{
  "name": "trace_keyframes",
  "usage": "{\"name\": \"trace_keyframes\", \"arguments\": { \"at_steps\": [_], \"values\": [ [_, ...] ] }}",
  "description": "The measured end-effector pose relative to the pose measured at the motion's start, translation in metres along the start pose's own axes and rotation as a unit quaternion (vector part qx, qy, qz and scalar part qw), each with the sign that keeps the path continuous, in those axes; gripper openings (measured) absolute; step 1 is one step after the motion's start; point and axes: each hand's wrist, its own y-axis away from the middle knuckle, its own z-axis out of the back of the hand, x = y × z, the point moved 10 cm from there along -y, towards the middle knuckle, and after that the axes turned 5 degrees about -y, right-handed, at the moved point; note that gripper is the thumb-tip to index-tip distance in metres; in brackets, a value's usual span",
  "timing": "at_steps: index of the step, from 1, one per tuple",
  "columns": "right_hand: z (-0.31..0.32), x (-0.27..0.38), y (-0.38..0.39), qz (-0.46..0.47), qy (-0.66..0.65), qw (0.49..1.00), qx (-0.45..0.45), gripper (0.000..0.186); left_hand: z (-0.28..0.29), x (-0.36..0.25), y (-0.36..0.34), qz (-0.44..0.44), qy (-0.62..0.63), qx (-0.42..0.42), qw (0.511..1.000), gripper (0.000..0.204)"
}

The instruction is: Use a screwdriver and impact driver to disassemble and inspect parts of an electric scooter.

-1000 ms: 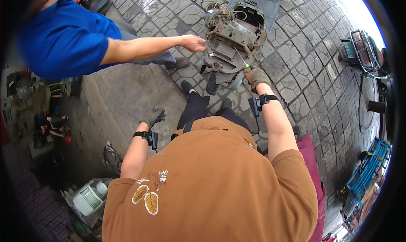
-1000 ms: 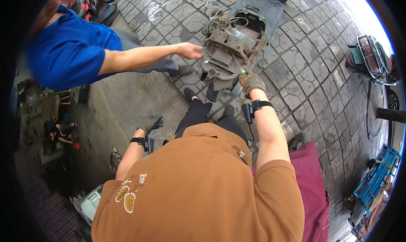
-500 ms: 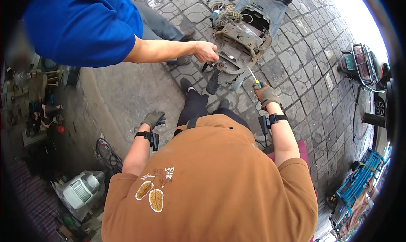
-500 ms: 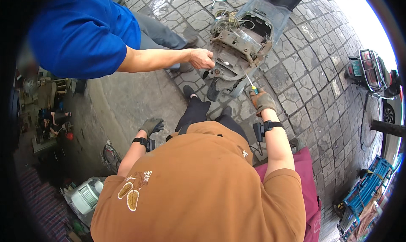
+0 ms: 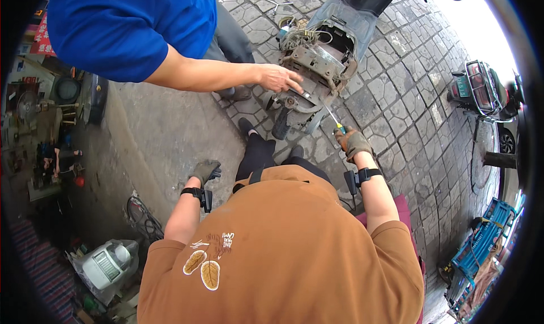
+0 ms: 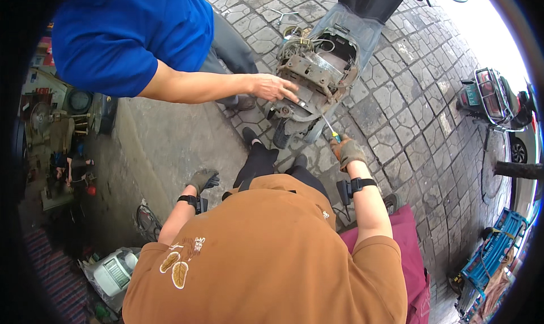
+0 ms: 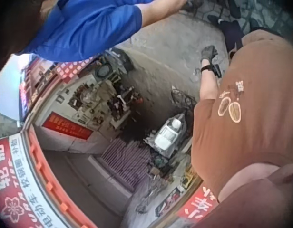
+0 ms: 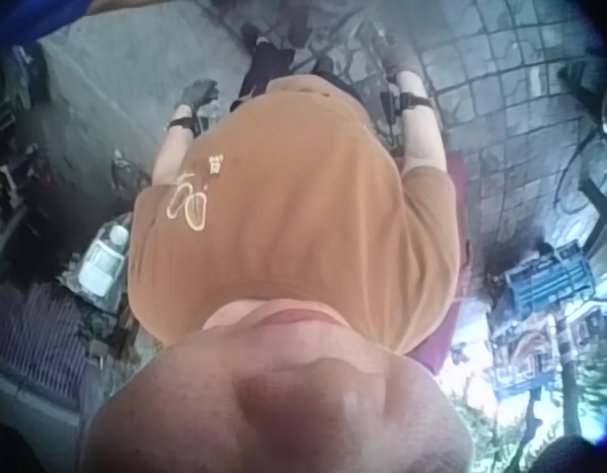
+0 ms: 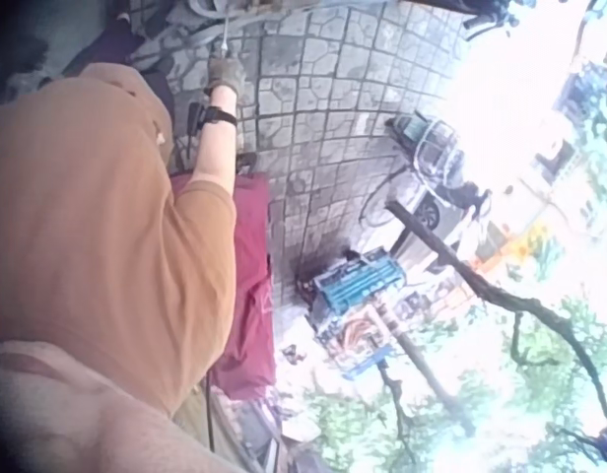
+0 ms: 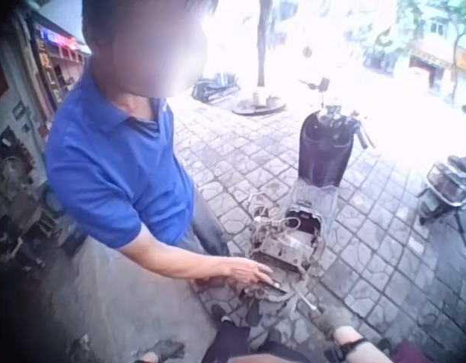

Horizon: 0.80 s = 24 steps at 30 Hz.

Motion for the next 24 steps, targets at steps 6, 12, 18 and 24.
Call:
{"name": "trace_keyframes", "arguments": {
  "at_steps": [6, 12, 18, 24],
  "values": [
    [-0.001, -0.005, 0.000, -0.039, -0.036, 0.998, 0.018, 0.054, -0.002, -0.006, 0.006, 0.012, -0.002, -0.004, 1.000, 0.026],
    [0.010, -0.003, 0.003, -0.018, -0.132, 0.991, -0.019, 0.049, -0.003, -0.023, 0.010, 0.016, -0.008, -0.017, 1.000, 0.028],
    [0.021, 0.012, -0.003, 0.098, -0.432, 0.893, -0.077, 0.043, -0.003, -0.024, 0.001, 0.010, -0.013, -0.002, 1.000, 0.025],
    [0.065, 0.030, 0.024, 0.106, -0.342, 0.923, -0.137, 0.043, -0.004, -0.029, -0.016, -0.044, -0.114, -0.001, 0.993, 0.028]
  ]
}}
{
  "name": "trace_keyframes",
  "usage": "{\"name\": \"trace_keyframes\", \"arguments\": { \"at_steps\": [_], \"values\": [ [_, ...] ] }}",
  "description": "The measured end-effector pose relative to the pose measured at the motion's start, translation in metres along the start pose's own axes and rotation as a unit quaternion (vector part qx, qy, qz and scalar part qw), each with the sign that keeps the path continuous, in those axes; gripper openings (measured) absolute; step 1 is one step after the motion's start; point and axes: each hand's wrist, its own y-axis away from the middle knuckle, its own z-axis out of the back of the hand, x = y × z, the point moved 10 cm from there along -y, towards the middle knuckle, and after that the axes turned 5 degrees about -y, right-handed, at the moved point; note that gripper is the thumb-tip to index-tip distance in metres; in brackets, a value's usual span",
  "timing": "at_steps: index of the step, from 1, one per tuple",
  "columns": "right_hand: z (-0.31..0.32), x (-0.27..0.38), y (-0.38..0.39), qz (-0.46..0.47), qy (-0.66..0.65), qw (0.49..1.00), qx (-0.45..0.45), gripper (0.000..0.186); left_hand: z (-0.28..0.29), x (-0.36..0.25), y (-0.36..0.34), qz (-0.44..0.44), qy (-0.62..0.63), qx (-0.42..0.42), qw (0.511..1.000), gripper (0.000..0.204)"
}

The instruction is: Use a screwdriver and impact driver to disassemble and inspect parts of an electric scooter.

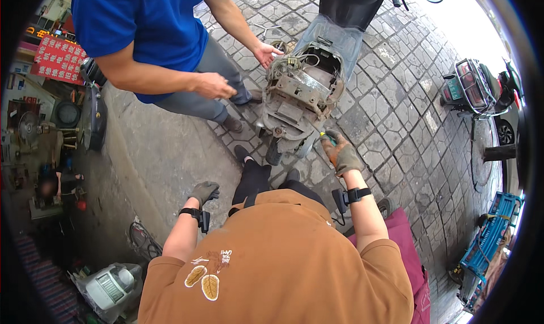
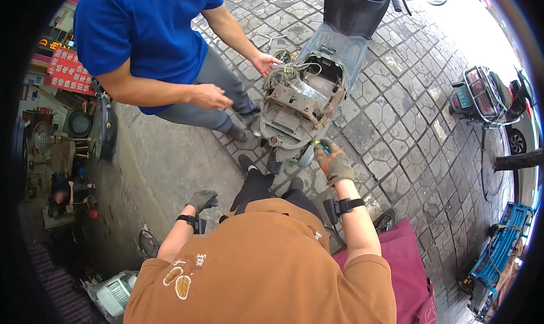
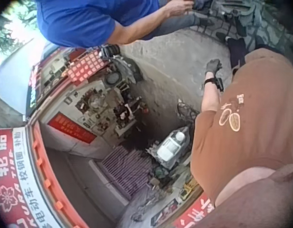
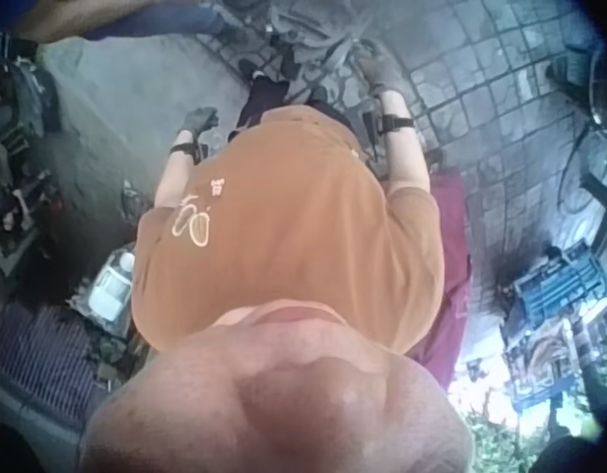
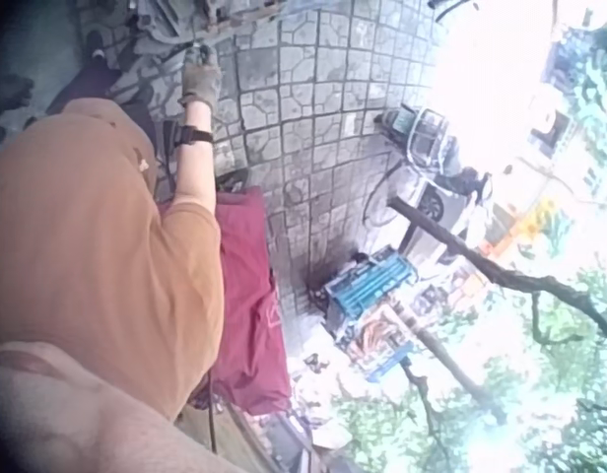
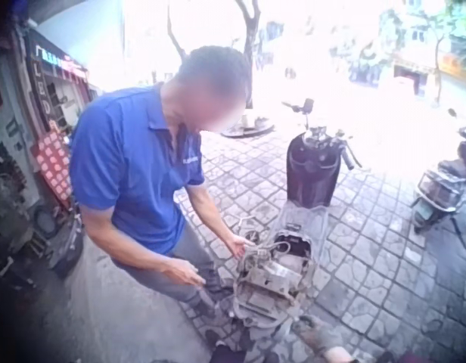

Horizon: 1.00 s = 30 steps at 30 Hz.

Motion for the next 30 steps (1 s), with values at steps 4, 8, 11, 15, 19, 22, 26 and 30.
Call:
{"name": "trace_keyframes", "arguments": {
  "at_steps": [4, 8, 11, 15, 19, 22, 26, 30],
  "values": [
    [0.003, 0.021, -0.009, 0.000, 0.034, 0.999, 0.017, 0.040, 0.002, 0.004, -0.044, -0.064, -0.085, -0.033, 0.994, 0.025],
    [0.010, -0.001, -0.021, 0.009, 0.063, 0.998, 0.003, 0.039, -0.019, -0.066, -0.012, -0.059, 0.064, 0.046, 0.995, 0.024],
    [0.016, 0.004, -0.022, 0.002, 0.051, 0.999, 0.005, 0.039, -0.020, -0.064, -0.009, -0.032, 0.088, 0.049, 0.994, 0.025],
    [0.014, 0.013, -0.021, -0.029, 0.077, 0.995, 0.056, 0.041, -0.016, -0.054, 0.001, -0.002, 0.068, 0.032, 0.997, 0.026],
    [0.014, 0.023, -0.018, -0.025, 0.077, 0.995, 0.062, 0.041, -0.011, -0.033, 0.010, 0.030, 0.051, 0.022, 0.998, 0.027],
    [0.014, 0.036, -0.011, -0.021, 0.082, 0.994, 0.072, 0.041, -0.013, -0.018, 0.012, 0.041, 0.064, 0.020, 0.997, 0.030],
    [0.014, 0.073, -0.004, 0.042, 0.121, 0.990, 0.058, 0.041, -0.015, -0.009, 0.015, 0.052, 0.074, 0.009, 0.996, 0.030],
    [0.005, 0.098, -0.008, 0.098, 0.177, 0.977, 0.064, 0.042, -0.018, -0.003, 0.010, 0.039, 0.107, 0.012, 0.993, 0.027]
  ]
}}
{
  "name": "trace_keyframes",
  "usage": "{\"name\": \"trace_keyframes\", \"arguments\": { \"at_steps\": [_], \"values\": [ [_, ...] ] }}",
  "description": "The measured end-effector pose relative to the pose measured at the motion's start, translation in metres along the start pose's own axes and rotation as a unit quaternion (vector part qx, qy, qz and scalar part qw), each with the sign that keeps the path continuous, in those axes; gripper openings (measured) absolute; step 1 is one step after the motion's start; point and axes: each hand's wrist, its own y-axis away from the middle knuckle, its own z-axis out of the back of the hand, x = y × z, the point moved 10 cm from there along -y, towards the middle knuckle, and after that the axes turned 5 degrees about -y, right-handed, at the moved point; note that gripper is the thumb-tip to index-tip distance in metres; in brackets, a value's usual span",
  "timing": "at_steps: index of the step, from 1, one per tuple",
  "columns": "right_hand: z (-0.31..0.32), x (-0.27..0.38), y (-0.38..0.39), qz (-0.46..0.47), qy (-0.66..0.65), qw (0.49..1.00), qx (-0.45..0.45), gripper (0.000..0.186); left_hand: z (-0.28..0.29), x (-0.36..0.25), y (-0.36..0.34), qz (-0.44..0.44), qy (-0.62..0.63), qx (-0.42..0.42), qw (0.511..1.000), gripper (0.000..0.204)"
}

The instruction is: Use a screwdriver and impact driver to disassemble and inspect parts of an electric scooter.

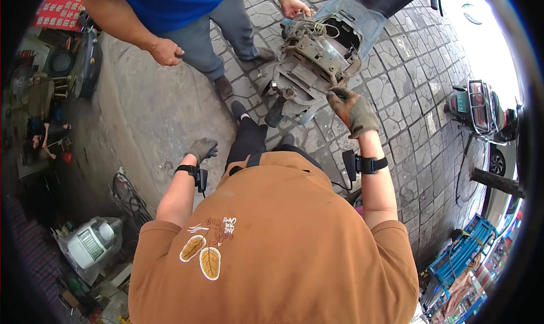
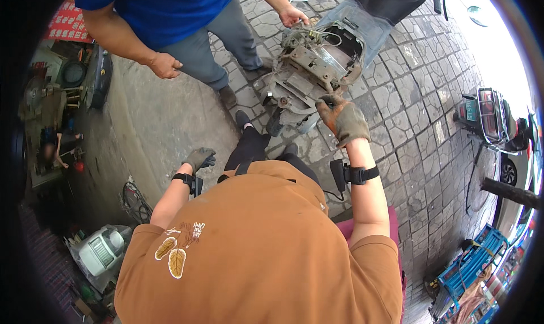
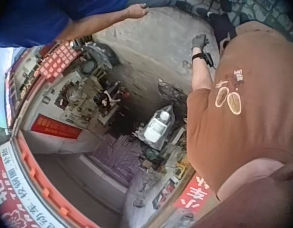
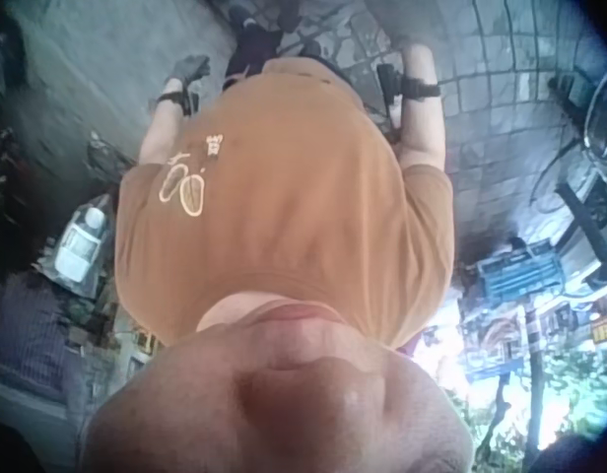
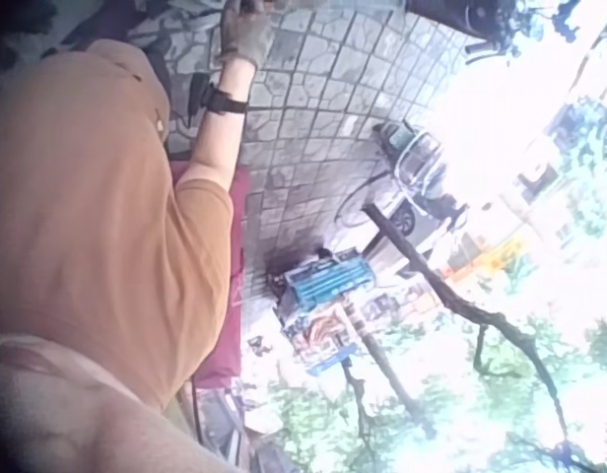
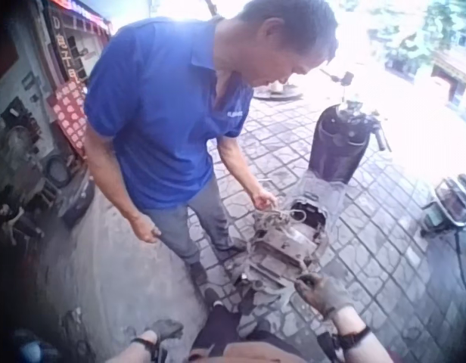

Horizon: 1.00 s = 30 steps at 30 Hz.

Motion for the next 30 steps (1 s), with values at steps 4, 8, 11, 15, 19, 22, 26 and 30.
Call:
{"name": "trace_keyframes", "arguments": {
  "at_steps": [4, 8, 11, 15, 19, 22, 26, 30],
  "values": [
    [-0.004, 0.030, -0.011, 0.022, -0.016, 0.999, 0.037, 0.042, 0.000, 0.007, -0.008, -0.017, 0.025, 0.003, 1.000, 0.027],
    [-0.010, 0.070, -0.023, 0.070, 0.025, 0.997, 0.038, 0.040, -0.001, 0.014, -0.006, -0.013, 0.033, 0.000, 0.999, 0.028],
    [-0.021, 0.080, -0.043, 0.081, 0.100, 0.992, 0.012, 0.039, 0.000, 0.020, -0.007, -0.018, -0.005, -0.008, 1.000, 0.027],
    [-0.049, 0.076, -0.050, 0.065, 0.126, 0.989, 0.051, 0.039, 0.000, 0.042, -0.009, -0.042, 0.005, -0.013, 0.999, 0.027],
    [-0.057, 0.056, -0.041, 0.081, -0.005, 0.989, 0.124, 0.034, 0.000, 0.063, -0.002, -0.008, 0.066, -0.004, 0.998, 0.027],
    [-0.047, 0.046, -0.012, 0.088, -0.036, 0.987, 0.129, 0.032, 0.002, 0.085, -0.001, 0.052, 0.084, 0.005, 0.995, 0.027],
    [-0.003, 0.026, 0.015, -0.099, -0.148, 0.980, 0.094, 0.039, 0.011, 0.082, 0.004, 0.084, 0.037, -0.010, 0.996, 0.028],
    [0.030, -0.006, 0.010, -0.042, -0.068, 0.996, -0.042, 0.039, 0.012, 0.062, -0.001, 0.070, 0.020, -0.014, 0.997, 0.030]
  ]
}}
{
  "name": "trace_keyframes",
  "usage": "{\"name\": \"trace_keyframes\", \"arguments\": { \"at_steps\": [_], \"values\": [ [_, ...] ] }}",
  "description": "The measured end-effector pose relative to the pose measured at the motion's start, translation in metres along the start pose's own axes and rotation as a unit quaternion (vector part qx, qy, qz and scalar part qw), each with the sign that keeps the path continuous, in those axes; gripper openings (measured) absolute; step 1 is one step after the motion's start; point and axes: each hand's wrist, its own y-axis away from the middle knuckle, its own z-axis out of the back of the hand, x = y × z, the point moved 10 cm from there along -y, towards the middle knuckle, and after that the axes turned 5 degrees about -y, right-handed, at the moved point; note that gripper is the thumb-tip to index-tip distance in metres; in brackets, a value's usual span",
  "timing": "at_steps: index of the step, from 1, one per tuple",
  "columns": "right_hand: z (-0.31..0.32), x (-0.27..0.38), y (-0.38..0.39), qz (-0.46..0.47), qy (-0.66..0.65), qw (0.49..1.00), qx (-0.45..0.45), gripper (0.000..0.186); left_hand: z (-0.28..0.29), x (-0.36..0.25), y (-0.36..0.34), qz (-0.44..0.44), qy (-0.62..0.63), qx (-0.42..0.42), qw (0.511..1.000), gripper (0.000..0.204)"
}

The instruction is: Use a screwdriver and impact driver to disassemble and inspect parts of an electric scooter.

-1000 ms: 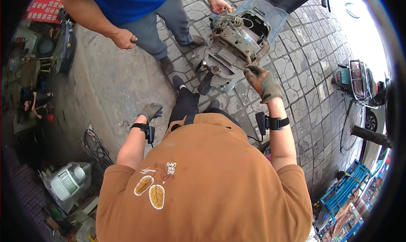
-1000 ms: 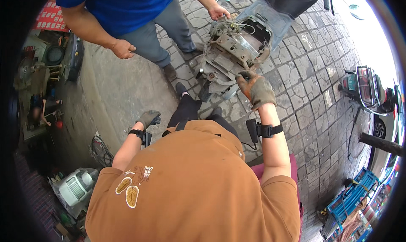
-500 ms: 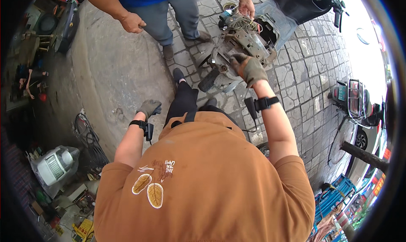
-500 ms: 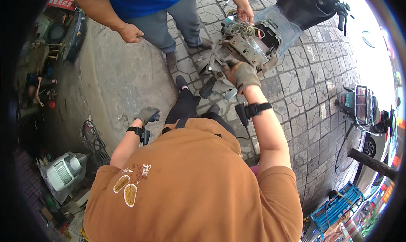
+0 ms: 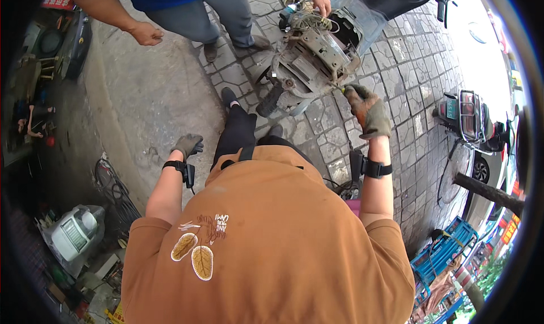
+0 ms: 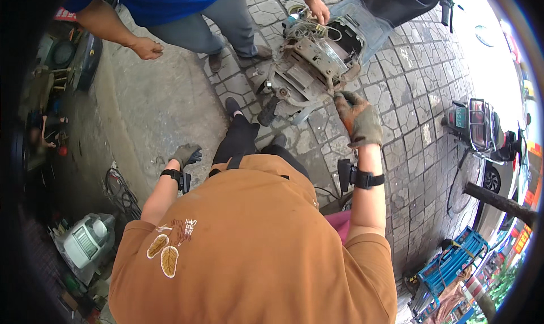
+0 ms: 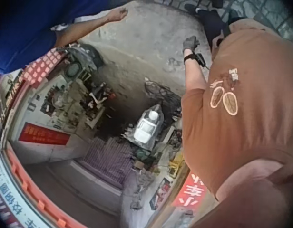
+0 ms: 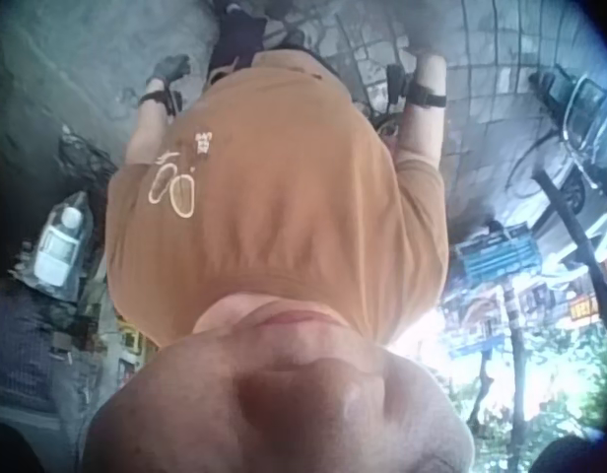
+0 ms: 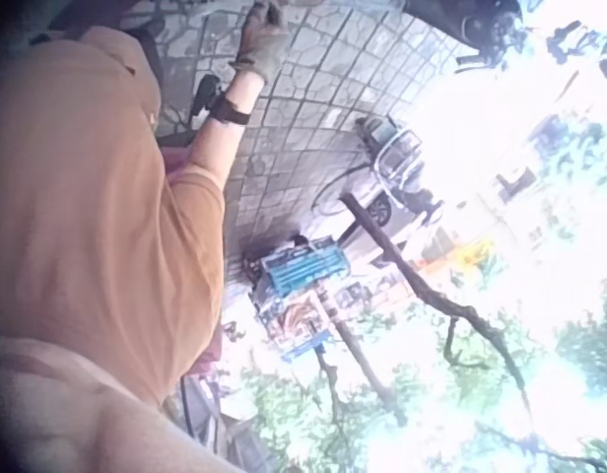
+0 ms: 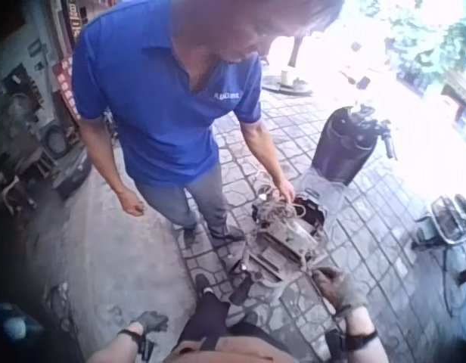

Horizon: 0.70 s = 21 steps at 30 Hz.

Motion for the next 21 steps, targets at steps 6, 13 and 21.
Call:
{"name": "trace_keyframes", "arguments": {
  "at_steps": [6, 13, 21],
  "values": [
    [-0.024, -0.029, -0.024, -0.024, 0.107, 0.993, 0.036, 0.038, -0.007, -0.046, -0.001, -0.066, -0.007, 0.018, 0.998, 0.030],
    [-0.032, -0.027, -0.034, 0.000, 0.158, 0.987, 0.018, 0.038, -0.010, -0.051, -0.007, -0.105, 0.021, 0.022, 0.994, 0.024],
    [-0.035, -0.032, -0.026, -0.015, 0.135, 0.991, 0.017, 0.043, -0.001, 0.007, 0.008, 0.010, -0.002, 0.005, 1.000, 0.027]
  ]
}}
